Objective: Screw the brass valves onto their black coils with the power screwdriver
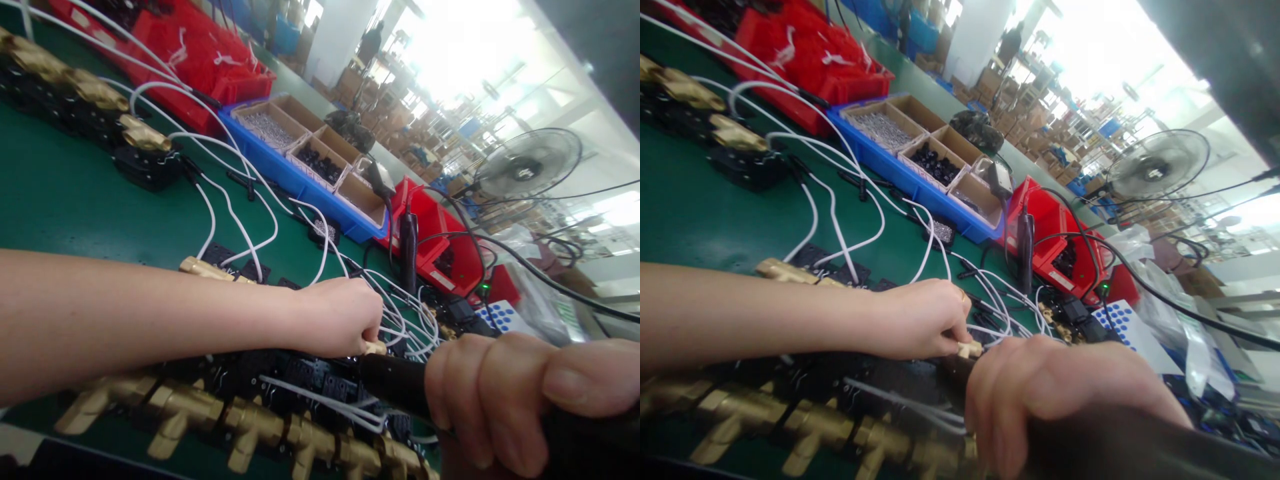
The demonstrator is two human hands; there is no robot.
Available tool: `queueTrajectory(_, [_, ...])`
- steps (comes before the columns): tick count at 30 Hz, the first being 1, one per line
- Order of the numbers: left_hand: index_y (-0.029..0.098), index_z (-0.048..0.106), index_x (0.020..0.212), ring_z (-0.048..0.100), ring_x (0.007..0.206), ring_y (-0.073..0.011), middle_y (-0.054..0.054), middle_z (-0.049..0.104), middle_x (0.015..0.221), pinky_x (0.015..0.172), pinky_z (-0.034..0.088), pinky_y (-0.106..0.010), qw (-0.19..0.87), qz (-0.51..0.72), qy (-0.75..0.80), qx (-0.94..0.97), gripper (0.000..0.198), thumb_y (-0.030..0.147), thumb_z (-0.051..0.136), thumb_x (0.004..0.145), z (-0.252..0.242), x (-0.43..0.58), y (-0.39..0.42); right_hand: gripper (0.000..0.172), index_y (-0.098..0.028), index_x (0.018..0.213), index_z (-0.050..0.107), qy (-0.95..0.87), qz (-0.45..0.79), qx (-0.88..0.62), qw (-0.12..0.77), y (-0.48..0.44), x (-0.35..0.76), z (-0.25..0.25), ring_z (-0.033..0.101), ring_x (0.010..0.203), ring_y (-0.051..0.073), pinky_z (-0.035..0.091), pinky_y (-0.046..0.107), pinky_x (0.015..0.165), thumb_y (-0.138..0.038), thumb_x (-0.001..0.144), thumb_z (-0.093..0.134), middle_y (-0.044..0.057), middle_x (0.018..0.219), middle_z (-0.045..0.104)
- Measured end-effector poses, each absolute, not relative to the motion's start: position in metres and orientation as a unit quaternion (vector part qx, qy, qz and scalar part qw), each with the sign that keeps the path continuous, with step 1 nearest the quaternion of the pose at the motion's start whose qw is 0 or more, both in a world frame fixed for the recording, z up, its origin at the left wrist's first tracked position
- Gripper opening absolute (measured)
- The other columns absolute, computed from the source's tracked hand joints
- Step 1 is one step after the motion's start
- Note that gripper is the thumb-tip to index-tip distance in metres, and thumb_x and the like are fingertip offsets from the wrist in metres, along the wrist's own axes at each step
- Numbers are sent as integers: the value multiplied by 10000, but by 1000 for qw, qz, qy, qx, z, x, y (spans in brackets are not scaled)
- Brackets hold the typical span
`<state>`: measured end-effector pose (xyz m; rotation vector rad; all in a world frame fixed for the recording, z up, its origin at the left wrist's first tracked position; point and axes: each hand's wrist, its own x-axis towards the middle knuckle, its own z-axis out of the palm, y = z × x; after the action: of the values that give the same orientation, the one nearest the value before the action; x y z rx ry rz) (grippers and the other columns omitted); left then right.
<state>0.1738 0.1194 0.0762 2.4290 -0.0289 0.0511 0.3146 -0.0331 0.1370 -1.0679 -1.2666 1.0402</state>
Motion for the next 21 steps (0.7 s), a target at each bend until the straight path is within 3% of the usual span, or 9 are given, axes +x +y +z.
queueTrajectory(3, [189, 784, 761, 600, 704, -188, -57, 674, 709, 585, 372, -294, 350, 21, -8, 937, 174, 272, 660, 852, 76, 174, 120, 315, -230, 1257, 633, -634, 440, -368, 518, -19, 296, 147, 695, 581, 238, 585, 380, 533, -235, 1014, 433, 86, 731, 729])
queueTrajectory(6, [203, 792, 793, 602, 706, -190, -55, 674, 712, 587, 375, -294, 355, 13, -3, 935, 150, 269, 668, 845, 75, 174, 119, 325, -230, 1273, 616, -647, 460, -343, 502, -14, 286, 152, 719, 662, 257, 601, 399, 577, -200, 1011, 425, 94, 802, 739])
queueTrajectory(21, [190, 788, 795, 597, 697, -187, -58, 676, 710, 602, 385, -294, 354, 9, -6, 935, 187, 296, 653, 867, 79, 173, 119, 332, -215, 1259, 621, -646, 460, -343, 503, -13, 287, 153, 715, 662, 259, 589, 394, 554, -192, 1019, 392, 103, 784, 730])
